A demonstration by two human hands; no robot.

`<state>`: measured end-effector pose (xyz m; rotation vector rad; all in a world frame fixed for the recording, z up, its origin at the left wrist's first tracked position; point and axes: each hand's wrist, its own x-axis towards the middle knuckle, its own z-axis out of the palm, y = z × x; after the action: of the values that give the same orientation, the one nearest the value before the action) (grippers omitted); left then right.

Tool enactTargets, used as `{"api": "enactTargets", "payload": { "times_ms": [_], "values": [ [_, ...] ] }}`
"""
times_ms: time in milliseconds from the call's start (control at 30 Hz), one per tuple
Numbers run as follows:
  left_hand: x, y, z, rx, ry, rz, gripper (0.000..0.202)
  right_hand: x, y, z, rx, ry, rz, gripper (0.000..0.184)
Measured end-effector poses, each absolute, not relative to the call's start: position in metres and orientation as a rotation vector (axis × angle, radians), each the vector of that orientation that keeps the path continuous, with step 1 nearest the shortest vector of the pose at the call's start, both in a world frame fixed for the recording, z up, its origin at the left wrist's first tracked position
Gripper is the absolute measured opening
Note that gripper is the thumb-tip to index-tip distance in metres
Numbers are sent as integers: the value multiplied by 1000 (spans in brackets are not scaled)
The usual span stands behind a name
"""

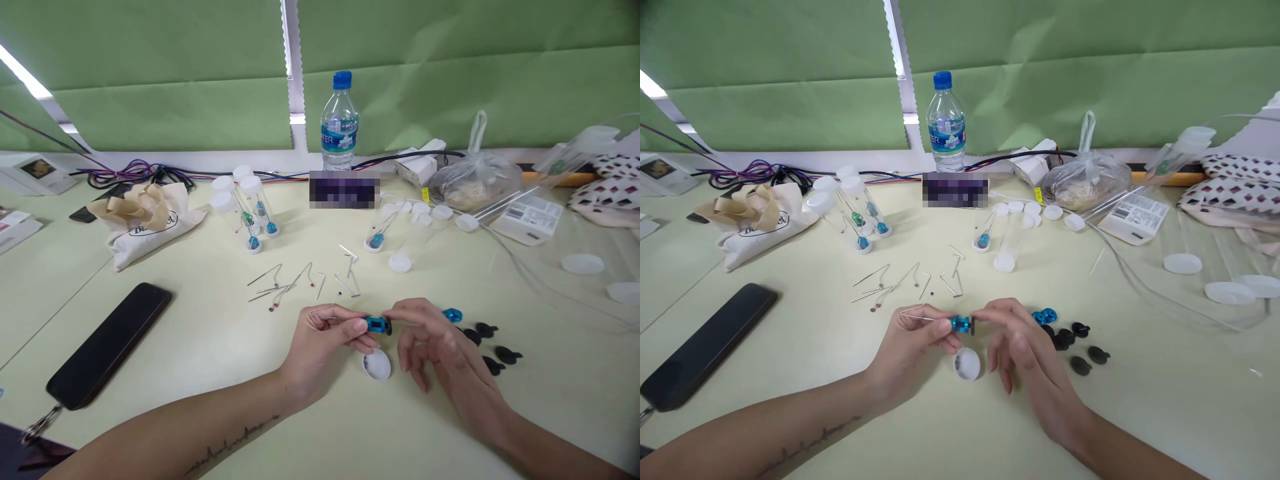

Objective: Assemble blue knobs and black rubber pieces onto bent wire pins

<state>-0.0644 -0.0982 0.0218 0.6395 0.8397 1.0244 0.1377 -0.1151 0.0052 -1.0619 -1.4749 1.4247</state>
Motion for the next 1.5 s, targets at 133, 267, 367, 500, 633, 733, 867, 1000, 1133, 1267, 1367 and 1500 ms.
{"api": "enactTargets", "payload": {
  "times_ms": [133, 267, 367, 500, 633, 733, 867, 1000, 1133, 1267, 1367, 1500],
  "values": [
    [-65, -98, 20, 654, 864, 1019, 13, 138, -115, 7, -1063, -1474, 1423, 48],
    [-65, -98, 21, 657, 864, 1017, 13, 138, -115, 7, -1035, -1488, 1424, 48],
    [-64, -99, 21, 650, 862, 1014, 14, 138, -113, 6, -1028, -1535, 1409, 41],
    [-63, -102, 19, 670, 816, 987, 15, 134, -112, 10, -1092, -1603, 1391, 20],
    [-61, -106, 15, 705, 747, 990, 12, 131, -113, 14, -1108, -1646, 1376, 17],
    [-61, -107, 14, 743, 728, 1004, 10, 131, -114, 15, -1138, -1684, 1382, 25],
    [-61, -108, 14, 756, 736, 992, 11, 132, -115, 18, -1187, -1819, 1317, 32],
    [-60, -109, 17, 787, 725, 996, 12, 132, -116, 20, -1111, -1969, 1196, 34],
    [-58, -109, 20, 815, 719, 1016, 18, 131, -117, 19, -1064, -2081, 1068, 28],
    [-60, -111, 22, 1057, 764, 1044, 10, 131, -119, 18, -1011, -2109, 997, 25],
    [-62, -113, 24, 1349, 847, 1094, 8, 129, -123, 16, -966, -2122, 978, 28],
    [-65, -114, 26, 1490, 864, 1111, 10, 125, -126, 15, -1041, -2062, 1129, 30]
  ]
}}
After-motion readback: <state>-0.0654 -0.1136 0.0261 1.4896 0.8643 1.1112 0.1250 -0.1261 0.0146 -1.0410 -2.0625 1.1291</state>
